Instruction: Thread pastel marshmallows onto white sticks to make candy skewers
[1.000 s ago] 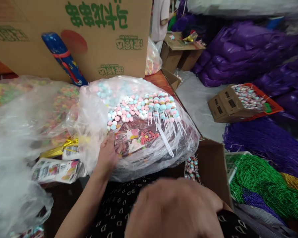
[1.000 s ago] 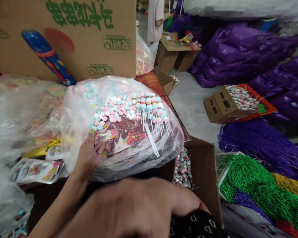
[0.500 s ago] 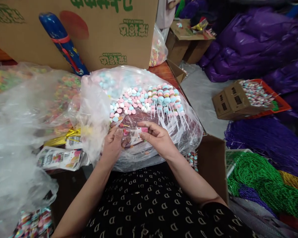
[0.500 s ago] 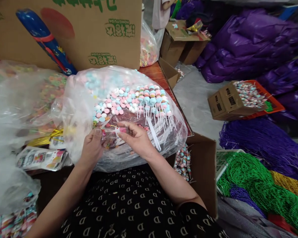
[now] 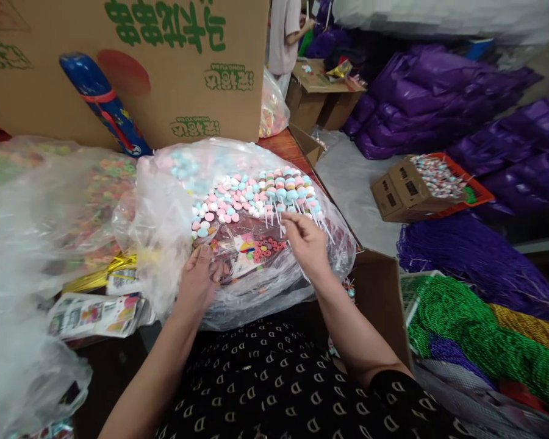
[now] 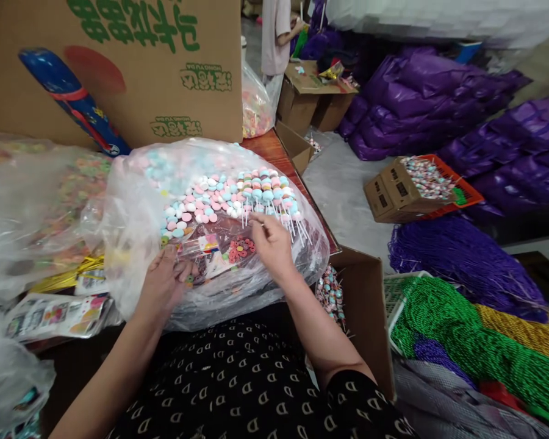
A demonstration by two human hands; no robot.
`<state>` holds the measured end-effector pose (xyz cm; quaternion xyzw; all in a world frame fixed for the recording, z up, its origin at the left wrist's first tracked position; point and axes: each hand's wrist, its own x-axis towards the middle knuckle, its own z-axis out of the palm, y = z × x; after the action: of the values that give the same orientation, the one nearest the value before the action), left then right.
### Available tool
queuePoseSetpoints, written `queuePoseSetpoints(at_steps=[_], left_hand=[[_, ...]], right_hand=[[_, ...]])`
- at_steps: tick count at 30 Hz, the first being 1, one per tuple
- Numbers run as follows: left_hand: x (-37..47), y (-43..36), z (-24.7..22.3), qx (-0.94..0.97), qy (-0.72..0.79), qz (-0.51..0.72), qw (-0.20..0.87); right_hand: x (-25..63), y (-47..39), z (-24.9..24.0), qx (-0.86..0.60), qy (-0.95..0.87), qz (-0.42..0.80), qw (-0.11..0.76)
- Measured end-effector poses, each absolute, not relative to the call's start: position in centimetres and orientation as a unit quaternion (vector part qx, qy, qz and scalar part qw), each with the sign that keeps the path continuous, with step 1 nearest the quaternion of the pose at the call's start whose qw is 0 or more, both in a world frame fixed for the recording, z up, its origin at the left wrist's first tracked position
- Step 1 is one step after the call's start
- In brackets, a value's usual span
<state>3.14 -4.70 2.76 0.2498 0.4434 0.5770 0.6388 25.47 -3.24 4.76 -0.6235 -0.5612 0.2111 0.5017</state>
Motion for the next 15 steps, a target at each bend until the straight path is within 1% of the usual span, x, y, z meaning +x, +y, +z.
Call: queuePoseSetpoints(at_steps=[1, 2, 4, 6, 8, 9, 11, 13, 15], left_hand=[[2.9, -4.6, 2.8, 0.241, 0.441, 0.578, 0.643], [2.8, -4.6, 2.8, 0.235, 0.437, 0.578, 0.648], [2.6, -4.5, 2.9, 0.223, 0.430, 0.581, 0.654], [2.6, -4.5, 3.1, 0.212, 0.426, 0.581, 0.660], [2.5, -4.4, 3.3, 0.201, 0.418, 0.578, 0.671], [2.5, -4.4, 3.5, 0.196, 0.410, 0.577, 0.679], [2.3, -4.4, 3.7, 0.182, 0.392, 0.577, 0.693], [2.0, -4.3, 4.0, 0.165, 0.380, 0.577, 0.704], [1.8, -4.2, 4.2, 0.148, 0.376, 0.575, 0.712]], right_hand=[[26.4, -2.6, 5.1, -0.655, -0.569, 0.163, 0.469], [27.3, -2.1, 5.5, -0.686, -0.583, 0.125, 0.416], [28.3, -1.2, 6.4, -0.741, -0.601, 0.076, 0.288], [28.4, -0.6, 7.1, -0.777, -0.604, 0.065, 0.162], [28.0, -0.3, 7.3, -0.794, -0.599, 0.069, 0.079], [27.8, -0.2, 7.3, -0.797, -0.597, 0.071, 0.057], [27.4, 0.1, 6.8, -0.799, -0.596, 0.066, 0.044], [27.4, 0.3, 6.2, -0.804, -0.590, 0.053, 0.062], [27.8, 0.2, 5.5, -0.808, -0.576, 0.038, 0.118]])
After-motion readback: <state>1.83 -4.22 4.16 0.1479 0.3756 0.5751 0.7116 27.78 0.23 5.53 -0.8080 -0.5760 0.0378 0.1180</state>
